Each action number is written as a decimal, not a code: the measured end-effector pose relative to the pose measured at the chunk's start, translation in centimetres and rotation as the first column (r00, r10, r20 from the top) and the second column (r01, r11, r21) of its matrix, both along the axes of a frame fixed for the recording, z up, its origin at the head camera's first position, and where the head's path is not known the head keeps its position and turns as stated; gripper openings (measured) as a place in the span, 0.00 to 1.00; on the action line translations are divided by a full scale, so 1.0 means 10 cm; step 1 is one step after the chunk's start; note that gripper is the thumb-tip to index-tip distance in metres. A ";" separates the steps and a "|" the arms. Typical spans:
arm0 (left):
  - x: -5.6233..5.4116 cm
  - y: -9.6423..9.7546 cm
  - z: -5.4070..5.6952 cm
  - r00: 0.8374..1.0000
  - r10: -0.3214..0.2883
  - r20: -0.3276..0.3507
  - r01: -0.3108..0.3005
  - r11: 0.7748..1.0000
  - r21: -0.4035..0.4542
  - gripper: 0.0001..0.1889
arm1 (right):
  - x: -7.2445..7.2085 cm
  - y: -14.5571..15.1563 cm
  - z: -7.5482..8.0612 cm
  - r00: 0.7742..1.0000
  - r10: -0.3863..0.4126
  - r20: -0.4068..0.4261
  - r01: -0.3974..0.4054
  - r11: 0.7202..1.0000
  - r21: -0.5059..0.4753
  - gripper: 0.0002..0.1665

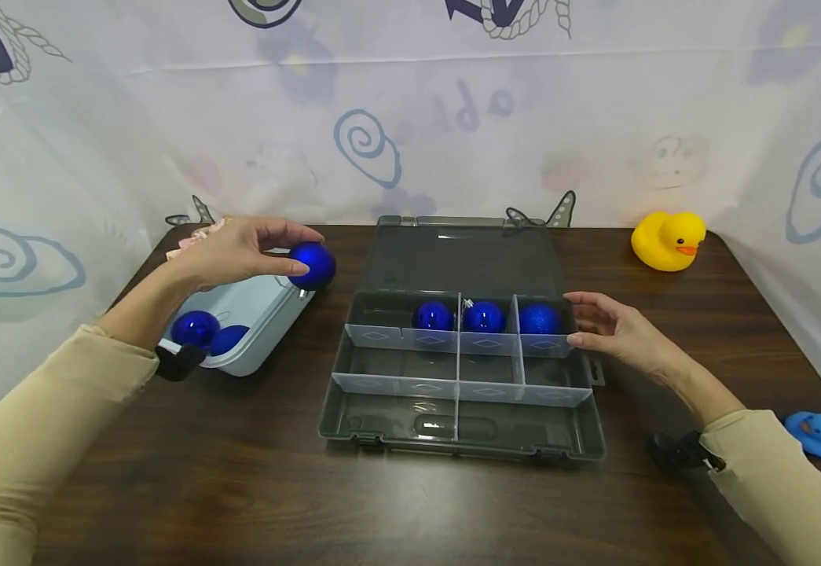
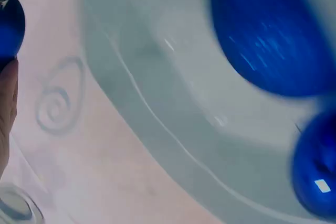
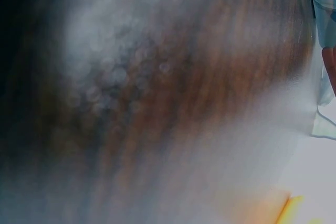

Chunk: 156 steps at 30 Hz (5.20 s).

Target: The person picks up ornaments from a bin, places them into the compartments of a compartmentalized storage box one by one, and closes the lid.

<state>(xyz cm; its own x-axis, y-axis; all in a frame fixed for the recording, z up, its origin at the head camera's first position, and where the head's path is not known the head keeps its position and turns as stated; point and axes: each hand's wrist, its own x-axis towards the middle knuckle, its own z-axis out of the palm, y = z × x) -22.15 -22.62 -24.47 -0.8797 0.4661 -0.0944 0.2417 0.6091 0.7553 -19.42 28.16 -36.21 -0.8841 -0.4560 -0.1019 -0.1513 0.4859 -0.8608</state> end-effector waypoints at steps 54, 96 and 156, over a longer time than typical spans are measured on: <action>-0.01 2.51 -0.65 0.801 -0.596 0.061 0.589 0.802 0.102 0.21 | -0.02 -0.18 -0.03 0.999 0.035 0.033 -0.031 0.992 -0.121 0.36; 0.24 0.71 -0.11 0.965 -0.156 0.210 0.105 0.966 0.235 0.20 | 0.02 -0.21 -0.03 0.999 -0.002 0.034 0.002 1.000 -0.001 0.35; 0.23 -1.00 -0.05 0.969 0.161 0.189 -0.155 0.987 -0.046 0.26 | 0.04 -0.20 -0.03 1.000 -0.013 0.017 0.014 1.000 -0.015 0.34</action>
